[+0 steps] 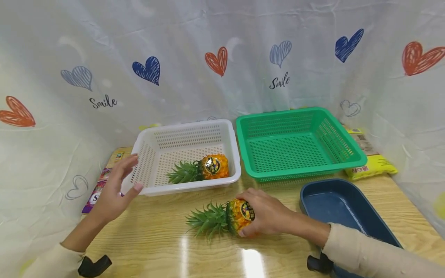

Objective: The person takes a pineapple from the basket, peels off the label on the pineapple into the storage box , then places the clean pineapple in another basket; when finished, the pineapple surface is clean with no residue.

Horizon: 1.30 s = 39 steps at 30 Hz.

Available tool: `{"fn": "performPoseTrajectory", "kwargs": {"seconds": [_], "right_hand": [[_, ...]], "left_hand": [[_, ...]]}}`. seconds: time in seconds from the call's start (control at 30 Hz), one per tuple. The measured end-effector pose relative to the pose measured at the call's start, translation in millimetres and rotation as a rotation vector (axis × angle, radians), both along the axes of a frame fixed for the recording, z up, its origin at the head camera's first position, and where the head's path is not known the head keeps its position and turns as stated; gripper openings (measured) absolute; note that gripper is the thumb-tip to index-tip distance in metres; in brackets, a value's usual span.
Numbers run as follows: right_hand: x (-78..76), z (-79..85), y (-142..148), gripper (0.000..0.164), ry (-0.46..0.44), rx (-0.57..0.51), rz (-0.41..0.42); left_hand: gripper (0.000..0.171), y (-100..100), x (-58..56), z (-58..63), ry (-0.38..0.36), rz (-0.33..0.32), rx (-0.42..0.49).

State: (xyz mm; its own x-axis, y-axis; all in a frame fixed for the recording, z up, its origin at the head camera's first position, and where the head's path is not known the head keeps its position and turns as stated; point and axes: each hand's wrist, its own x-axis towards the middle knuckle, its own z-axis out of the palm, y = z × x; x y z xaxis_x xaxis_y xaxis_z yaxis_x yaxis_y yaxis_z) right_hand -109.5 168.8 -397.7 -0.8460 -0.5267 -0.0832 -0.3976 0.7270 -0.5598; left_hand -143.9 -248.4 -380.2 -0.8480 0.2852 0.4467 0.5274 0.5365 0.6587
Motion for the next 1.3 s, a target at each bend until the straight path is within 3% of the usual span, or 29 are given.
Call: {"fn": "performPoseTrajectory", "kwargs": {"seconds": [0.1, 0.33, 0.47, 0.67, 0.87, 1.07, 1.3], "right_hand": [[0.7, -0.3, 1, 0.091, 0.0, -0.004, 0.003], [2.8, -3.3, 0, 0.093, -0.001, -0.008, 0.006], [2.8, -4.1, 1, 0.092, 0.011, -0.006, 0.006], [2.0, -3.5, 2, 0.089, 0.032, -0.005, 0.019], [4.0, -5.7, 1, 0.09, 0.04, -0.007, 0.018], [4.3, -6.9, 1, 0.09, 0.035, -0.008, 0.018], [1.8, -1.3, 11, 0.085, -0.02, -0.08, 0.079]], "left_hand": [[0.073, 25, 11.5, -0.9, -0.059, -0.096, -0.014], [0.065, 77, 30.5, -12.5, -0.28, -0.274, -0.056], [0.069, 104, 33.2, -18.3, -0.357, -0.309, -0.105], [0.08, 133, 31.3, -34.9, -0.427, -0.356, -0.249], [0.083, 143, 31.7, -48.0, -0.428, -0.364, -0.345], [0.076, 144, 30.5, -49.1, -0.372, -0.346, -0.345], [0.068, 143, 29.2, -50.2, -0.351, -0.324, -0.341]]}}
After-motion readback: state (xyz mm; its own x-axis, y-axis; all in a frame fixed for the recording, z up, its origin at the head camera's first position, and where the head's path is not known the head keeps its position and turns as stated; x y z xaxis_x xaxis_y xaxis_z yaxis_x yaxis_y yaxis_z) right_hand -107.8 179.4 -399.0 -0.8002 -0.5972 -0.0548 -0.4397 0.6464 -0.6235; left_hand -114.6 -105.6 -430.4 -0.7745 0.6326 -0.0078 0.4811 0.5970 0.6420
